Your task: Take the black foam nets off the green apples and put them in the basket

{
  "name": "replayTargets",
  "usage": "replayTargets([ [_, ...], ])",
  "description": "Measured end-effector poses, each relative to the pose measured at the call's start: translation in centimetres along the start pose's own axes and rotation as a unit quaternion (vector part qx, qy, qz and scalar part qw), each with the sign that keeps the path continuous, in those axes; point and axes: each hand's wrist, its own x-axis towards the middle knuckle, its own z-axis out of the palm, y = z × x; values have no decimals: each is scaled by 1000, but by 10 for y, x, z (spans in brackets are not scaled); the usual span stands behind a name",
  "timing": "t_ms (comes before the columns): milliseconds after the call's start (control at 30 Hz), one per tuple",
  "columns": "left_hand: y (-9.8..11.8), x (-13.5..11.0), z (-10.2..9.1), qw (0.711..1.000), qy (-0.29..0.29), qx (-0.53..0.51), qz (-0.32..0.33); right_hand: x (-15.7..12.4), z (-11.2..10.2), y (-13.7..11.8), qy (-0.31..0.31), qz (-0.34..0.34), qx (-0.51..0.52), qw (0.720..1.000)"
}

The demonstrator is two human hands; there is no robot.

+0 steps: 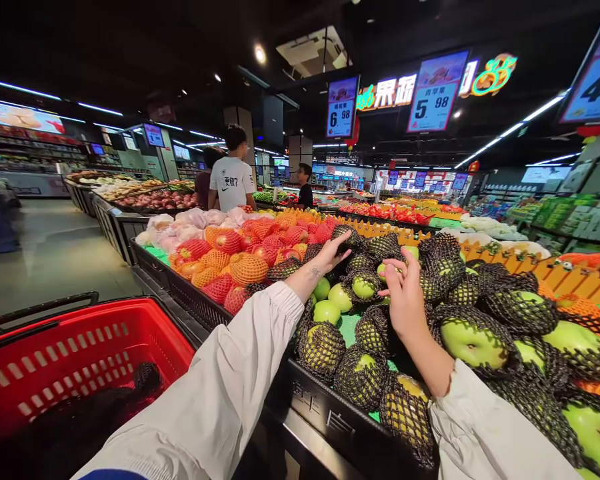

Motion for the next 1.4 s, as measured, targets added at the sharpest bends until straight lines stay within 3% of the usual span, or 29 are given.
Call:
replayTargets([
  [233,4,3,0,990,-41,135,31,0,1,-4,-10,9,-1,1000],
  [367,3,4,-3,960,-37,269,68,-1,2,-5,-13,10,0,1000],
  [467,2,3,-8,906,-29,405,120,-2,3,-4,-11,9,4,1000],
  [567,3,-1,-14,830,3,538,145,-3,3,-4,-13,9,6,1000],
  [700,6,-7,-19,741,21,665,94,-3,3,-3,-16,6,4,1000],
  [800,13,-10,-19,695,17,716,60,-3,3,-3,-18,4,1,1000],
  [933,23,-13,-19,655,44,753,52,-3,3,-3,-20,11,-6,1000],
  [1133,27,-17,-22,645,36,761,51,-4,4,-6,-18,13,-14,1000],
  [1400,38,-22,-19,698,119,682,181,-4,4,-6,-16,11,-21,1000],
])
